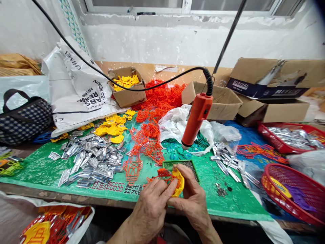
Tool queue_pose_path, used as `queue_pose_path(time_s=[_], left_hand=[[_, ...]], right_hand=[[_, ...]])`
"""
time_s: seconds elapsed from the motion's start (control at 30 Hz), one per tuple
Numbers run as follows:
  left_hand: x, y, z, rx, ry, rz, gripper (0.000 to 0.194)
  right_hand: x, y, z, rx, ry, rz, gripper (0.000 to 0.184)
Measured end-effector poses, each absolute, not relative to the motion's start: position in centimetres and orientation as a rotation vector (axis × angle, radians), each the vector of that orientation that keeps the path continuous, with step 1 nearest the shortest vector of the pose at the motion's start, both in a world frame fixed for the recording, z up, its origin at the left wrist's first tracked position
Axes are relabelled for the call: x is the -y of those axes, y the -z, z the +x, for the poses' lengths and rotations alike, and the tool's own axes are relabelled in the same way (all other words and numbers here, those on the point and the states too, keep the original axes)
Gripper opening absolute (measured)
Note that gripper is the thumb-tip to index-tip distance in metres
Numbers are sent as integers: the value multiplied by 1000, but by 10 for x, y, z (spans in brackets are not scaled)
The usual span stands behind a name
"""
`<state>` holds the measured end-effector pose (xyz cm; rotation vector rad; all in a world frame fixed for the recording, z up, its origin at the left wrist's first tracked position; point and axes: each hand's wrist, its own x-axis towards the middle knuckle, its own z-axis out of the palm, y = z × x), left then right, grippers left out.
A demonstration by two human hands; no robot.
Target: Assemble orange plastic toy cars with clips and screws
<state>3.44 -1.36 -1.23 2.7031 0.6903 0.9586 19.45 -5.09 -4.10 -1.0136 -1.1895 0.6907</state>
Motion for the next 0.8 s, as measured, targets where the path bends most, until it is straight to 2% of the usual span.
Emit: queue_pose_path(time_s=[0.13,0.23,0.3,0.4,0.53,0.63,0.8], left_hand=[[16,9,34,-622,-924,2533,66],[17,1,35,-680,-872,2172,35],[17,-3,36,-750,-824,1844,17],[15,-2,35,-770,-715,1224,18],[10,13,34,-765,-657,595,35],[7,23,34,-807,-662,426,42],[2,25,38,-851,-601,395,35]], right_hand=[[53,40,192,1236,-664,-1048,72],[50,30,191,1277,-684,-1126,64],[46,20,194,1314,-812,-1159,53],[37,8,202,1306,-1129,-1139,43],[28,7,205,1148,-1324,-1145,42],[27,14,201,1120,-1341,-1189,40],[33,26,197,1151,-1249,-1302,39]])
